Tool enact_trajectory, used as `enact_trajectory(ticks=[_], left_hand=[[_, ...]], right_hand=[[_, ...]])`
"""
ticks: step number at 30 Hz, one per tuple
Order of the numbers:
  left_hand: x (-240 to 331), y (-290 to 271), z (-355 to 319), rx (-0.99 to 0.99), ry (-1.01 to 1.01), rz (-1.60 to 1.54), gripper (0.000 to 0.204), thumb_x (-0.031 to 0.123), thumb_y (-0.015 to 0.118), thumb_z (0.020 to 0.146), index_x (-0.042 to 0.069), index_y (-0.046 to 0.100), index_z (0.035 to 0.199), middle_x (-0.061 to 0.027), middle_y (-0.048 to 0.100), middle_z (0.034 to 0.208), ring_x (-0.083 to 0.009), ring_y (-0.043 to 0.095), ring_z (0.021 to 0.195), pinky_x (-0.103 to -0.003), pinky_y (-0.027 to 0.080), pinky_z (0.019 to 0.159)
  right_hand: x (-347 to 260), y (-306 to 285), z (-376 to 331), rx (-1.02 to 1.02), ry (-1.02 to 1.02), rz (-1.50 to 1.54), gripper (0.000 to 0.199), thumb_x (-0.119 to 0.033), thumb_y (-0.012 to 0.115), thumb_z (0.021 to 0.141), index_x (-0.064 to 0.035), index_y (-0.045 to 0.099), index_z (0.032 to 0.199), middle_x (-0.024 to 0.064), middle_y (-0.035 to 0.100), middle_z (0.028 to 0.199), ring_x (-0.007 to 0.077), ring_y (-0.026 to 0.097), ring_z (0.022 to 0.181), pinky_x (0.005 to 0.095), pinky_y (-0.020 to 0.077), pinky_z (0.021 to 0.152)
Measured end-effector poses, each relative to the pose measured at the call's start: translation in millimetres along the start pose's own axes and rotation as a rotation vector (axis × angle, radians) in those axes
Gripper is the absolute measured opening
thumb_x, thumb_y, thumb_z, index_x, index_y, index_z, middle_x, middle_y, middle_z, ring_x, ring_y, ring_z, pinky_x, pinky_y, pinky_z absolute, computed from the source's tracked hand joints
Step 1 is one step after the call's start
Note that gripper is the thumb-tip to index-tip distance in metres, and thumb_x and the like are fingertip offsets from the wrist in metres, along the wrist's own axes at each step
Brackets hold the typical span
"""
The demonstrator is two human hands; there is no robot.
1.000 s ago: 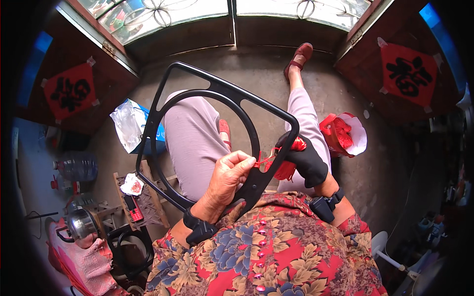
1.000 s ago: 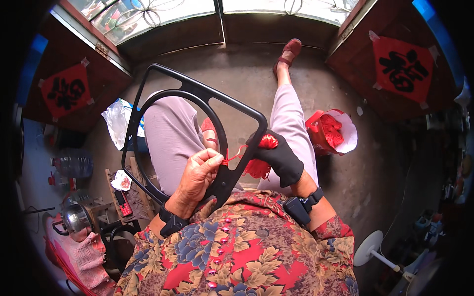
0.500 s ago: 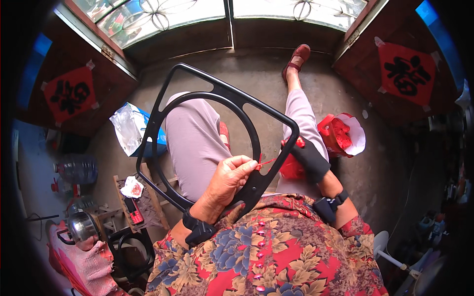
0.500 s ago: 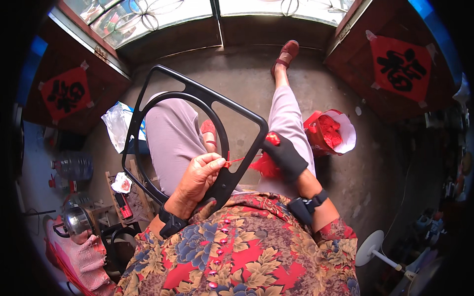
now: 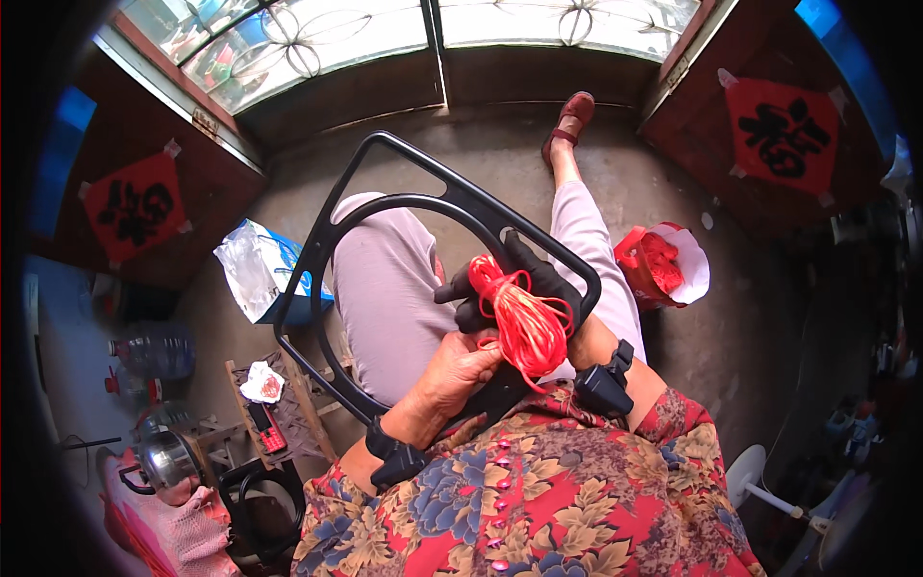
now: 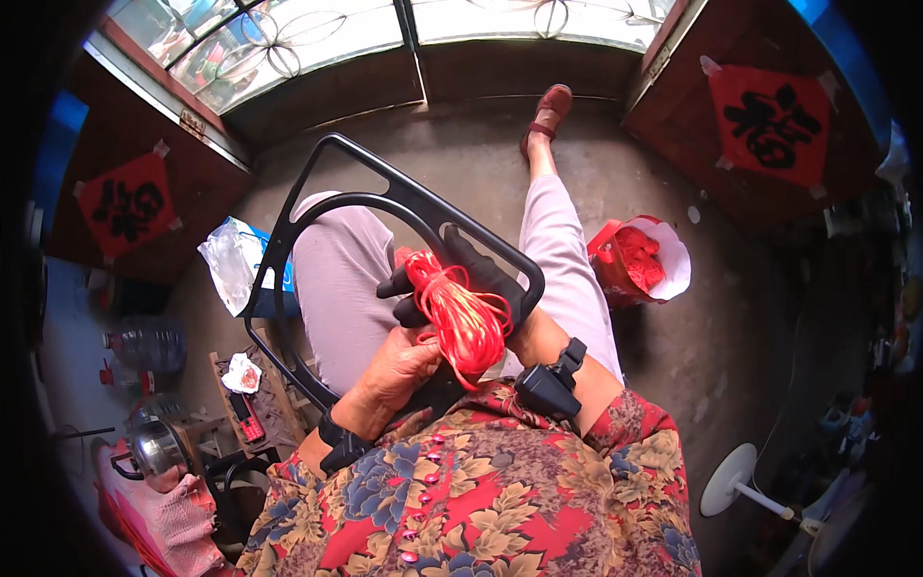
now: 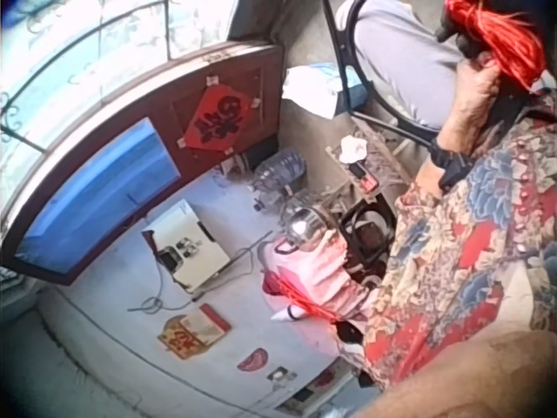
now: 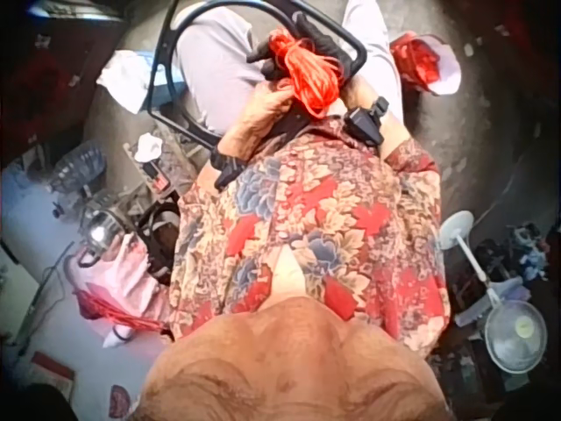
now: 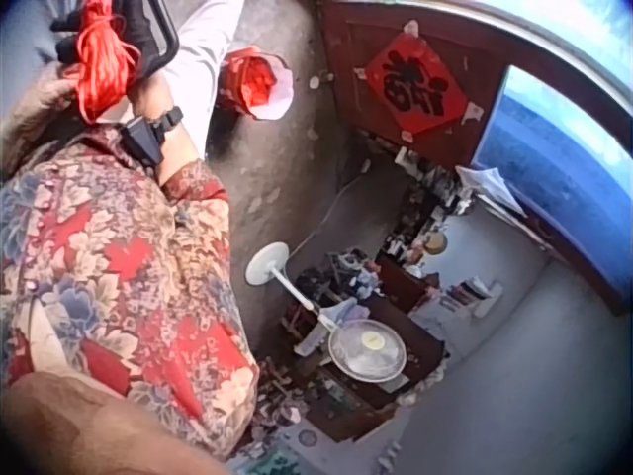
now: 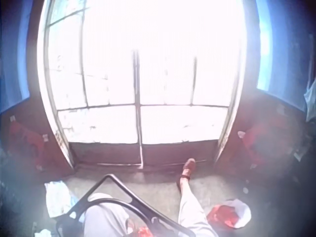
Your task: Tying red decorative ribbons onto a black circular frame component.
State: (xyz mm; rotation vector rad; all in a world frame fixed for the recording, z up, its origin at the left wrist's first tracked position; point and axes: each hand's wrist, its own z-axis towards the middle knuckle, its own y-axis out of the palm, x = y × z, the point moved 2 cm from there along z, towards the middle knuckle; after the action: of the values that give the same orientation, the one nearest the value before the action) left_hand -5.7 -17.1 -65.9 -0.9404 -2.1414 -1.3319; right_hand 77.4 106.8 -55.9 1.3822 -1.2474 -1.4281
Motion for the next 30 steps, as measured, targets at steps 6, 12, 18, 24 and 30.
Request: enact_trajectory(ticks=[6,12,18,24,30], left_hand=[[1,-6,-1,-0.032,-0.037,0.108,0.022,0.020,0.065,0.086,0.001,0.064,0.098,0.0038,0.059,0.073,-0.0003,0.043,0.055,-0.016,0.031,0.047],[4,-3,-1,0.005,-0.041,0.182,0.025,0.021,0.065,0.087,-0.002,0.063,0.097,0.0001,0.065,0.080,-0.0028,0.056,0.066,-0.016,0.040,0.054],[5,3,-4,0.026,-0.025,0.202,0.024,0.021,0.064,0.086,0.001,0.064,0.099,0.0033,0.063,0.078,-0.0003,0.048,0.060,-0.015,0.037,0.053],[9,0,-4,-0.014,-0.025,0.260,0.023,0.019,0.063,0.088,-0.002,0.062,0.098,-0.0001,0.063,0.081,-0.0020,0.054,0.064,-0.015,0.041,0.055],[13,11,-7,0.005,-0.016,0.202,0.017,0.020,0.063,0.087,0.003,0.064,0.093,0.0056,0.060,0.076,0.0009,0.047,0.060,-0.014,0.035,0.053]], right_hand=[[1,2,-18,0.005,-0.051,-0.089,0.056,-0.039,0.062,0.084,0.0029,0.048,0.120,0.0113,0.059,0.096,0.0184,0.059,0.082,0.0303,0.0506,0.071],[-13,1,-10,0.034,-0.040,-0.359,0.070,-0.024,0.070,0.074,0.0063,0.039,0.130,0.0138,0.058,0.111,0.0219,0.059,0.099,0.0334,0.0476,0.089],[-7,6,-18,0.093,-0.084,-0.166,0.072,-0.029,0.069,0.077,0.0076,0.037,0.130,0.0192,0.055,0.118,0.0281,0.058,0.106,0.0387,0.0473,0.092],[-15,-20,-28,0.147,-0.074,-0.311,0.056,-0.028,0.062,0.085,0.0061,0.045,0.125,0.0222,0.059,0.110,0.0317,0.061,0.099,0.0431,0.0505,0.088],[-13,-25,-41,0.150,-0.101,-0.239,0.048,-0.027,0.059,0.087,0.0037,0.048,0.123,0.0199,0.060,0.108,0.0303,0.062,0.096,0.0414,0.0512,0.086]])
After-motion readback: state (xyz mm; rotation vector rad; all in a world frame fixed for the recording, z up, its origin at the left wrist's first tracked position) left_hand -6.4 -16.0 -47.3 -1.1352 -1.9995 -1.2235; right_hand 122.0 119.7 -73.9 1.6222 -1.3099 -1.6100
